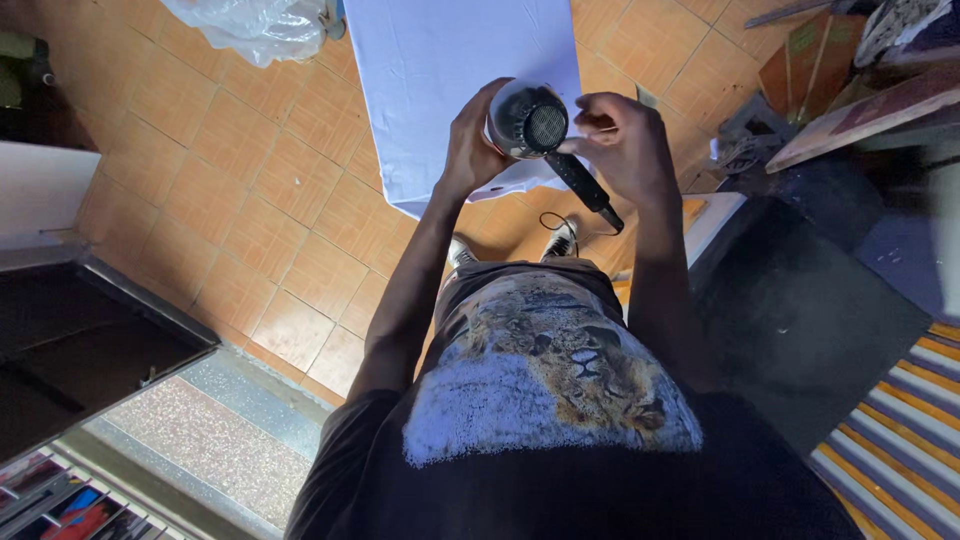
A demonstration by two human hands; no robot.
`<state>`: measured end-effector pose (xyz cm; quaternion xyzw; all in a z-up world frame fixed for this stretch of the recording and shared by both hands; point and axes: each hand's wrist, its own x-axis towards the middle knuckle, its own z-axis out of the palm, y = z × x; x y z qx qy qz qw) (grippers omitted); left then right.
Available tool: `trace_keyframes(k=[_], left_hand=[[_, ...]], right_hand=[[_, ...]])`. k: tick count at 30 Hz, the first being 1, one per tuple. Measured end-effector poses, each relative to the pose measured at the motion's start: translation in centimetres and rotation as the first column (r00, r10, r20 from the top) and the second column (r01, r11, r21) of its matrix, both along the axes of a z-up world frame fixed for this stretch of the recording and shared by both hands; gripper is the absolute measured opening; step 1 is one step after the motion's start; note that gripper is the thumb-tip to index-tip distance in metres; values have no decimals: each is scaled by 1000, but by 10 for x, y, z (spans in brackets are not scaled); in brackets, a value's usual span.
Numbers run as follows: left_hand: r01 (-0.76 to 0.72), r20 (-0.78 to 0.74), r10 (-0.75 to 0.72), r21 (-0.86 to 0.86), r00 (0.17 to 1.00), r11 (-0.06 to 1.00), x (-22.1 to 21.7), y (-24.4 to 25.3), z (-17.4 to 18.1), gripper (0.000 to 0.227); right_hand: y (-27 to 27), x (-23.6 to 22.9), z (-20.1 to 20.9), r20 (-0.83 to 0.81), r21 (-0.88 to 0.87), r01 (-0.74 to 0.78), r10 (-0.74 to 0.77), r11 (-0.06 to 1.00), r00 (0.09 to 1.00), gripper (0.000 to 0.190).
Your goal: The person uses a hair dryer to apply heat to a white plastic bag laid on a table, moving the dryer back and forth over the surface while smoothing the bag with the other hand. The person flips the bag over and continues heating the other side.
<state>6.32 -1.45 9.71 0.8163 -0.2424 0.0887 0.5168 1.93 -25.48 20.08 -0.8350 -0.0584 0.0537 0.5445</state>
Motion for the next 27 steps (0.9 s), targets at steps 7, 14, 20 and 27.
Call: trace_keyframes(k=[7, 14, 20, 27], left_hand=[[62, -1, -62, -24, 998, 998, -4, 7, 15, 73], [-12, -28, 13, 24, 1000, 1000, -13, 20, 23, 69], [5, -46, -2, 58, 999, 998, -6, 0, 16, 74], [91, -23, -89, 76, 996, 993, 10, -46, 22, 72]], right_hand=[[21, 2, -68, -166, 392, 477, -449, 787, 878, 54], [20, -10, -53, -218, 283, -109, 175, 953, 960, 27], [40, -17, -57, -152, -406, -68, 6, 912, 988, 52], [7, -15, -112, -22, -560, 190, -243, 806, 970, 67]])
